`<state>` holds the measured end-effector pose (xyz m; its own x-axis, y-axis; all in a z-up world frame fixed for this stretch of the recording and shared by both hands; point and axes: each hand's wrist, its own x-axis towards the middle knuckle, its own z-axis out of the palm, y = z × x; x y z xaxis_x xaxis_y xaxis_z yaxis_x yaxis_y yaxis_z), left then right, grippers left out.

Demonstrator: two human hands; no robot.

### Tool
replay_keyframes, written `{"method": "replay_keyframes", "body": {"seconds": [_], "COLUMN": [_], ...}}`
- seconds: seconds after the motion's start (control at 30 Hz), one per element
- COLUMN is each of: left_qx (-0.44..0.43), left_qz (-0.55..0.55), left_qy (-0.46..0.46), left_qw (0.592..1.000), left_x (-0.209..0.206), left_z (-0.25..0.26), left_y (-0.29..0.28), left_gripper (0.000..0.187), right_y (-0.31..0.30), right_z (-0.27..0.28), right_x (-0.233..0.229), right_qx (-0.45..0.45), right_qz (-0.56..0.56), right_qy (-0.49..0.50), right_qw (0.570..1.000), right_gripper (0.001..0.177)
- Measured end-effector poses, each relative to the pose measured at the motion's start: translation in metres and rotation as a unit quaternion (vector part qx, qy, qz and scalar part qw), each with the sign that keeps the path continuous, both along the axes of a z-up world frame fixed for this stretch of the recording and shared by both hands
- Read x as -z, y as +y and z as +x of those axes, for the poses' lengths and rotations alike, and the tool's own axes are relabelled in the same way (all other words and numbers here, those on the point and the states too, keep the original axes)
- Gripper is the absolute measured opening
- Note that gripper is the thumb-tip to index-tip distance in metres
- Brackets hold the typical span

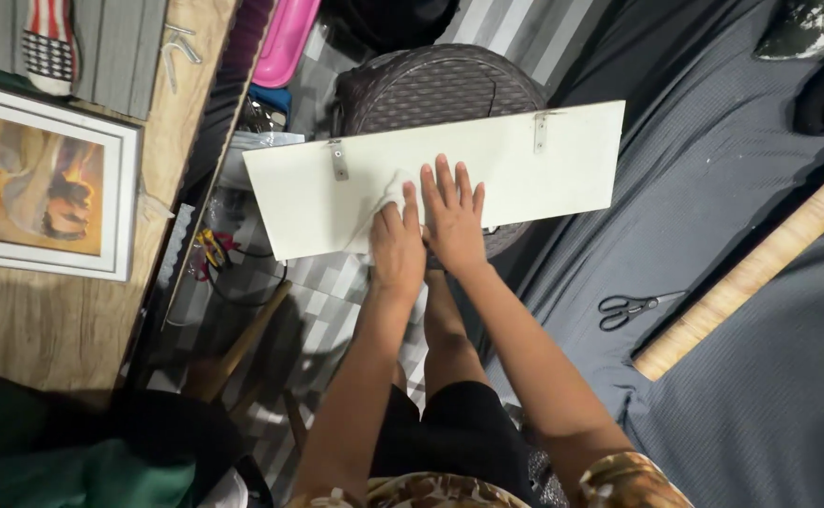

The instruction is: The person wipes down a white shelf panel, uses pliers and a screwdriver to manipulate hardware on the panel, and searches through a storage area for components.

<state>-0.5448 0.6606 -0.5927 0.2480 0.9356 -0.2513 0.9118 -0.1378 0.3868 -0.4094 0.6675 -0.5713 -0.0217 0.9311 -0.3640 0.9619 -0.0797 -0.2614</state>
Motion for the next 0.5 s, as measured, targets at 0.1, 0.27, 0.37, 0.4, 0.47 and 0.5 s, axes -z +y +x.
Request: {"method": "replay_keyframes", "body": {"seconds": [0.1,0.27,0.37,0.4,0.47,0.5], "left_qx": [0.02,-0.294,-0.132,-0.076,0.024,0.076], "left_qz": [-0.021,-0.032,0.053,-0.027,0.013,0.031], "left_qy": [-0.012,0.072,0.002,0.037,0.027,0.023], "left_qw": [1.0,0.953,0.99,0.996,0.999,0.996], "left_x": [0.002,-0.004,-0.006,-0.008,-0.01,-0.013], "left_z": [-0.051,-0.099,-0.002,0.016,0.003,-0.01], "left_y": [0.005,0.009,-0.01,-0.01,-0.013,-0.014], "left_gripper": [0.076,0.062,0.08,0.076,0.074,0.073], "right_y": [0.01,0.012,0.017,0.015,0.01,0.004], "right_z": [0.012,0.01,0.012,0.015,0.03,0.048], "right_x": [-0.01,-0.019,-0.02,-0.019,-0.013,-0.009], "right_qx": [-0.026,-0.021,-0.014,-0.018,0.013,0.05], "right_qz": [-0.04,-0.046,-0.059,-0.059,-0.036,-0.014], "right_qy": [0.011,0.024,0.036,0.048,0.119,0.177], "right_qw": [0.999,0.998,0.998,0.997,0.992,0.983], "right_gripper": [0.118,0.118,0.114,0.112,0.099,0.09]}}
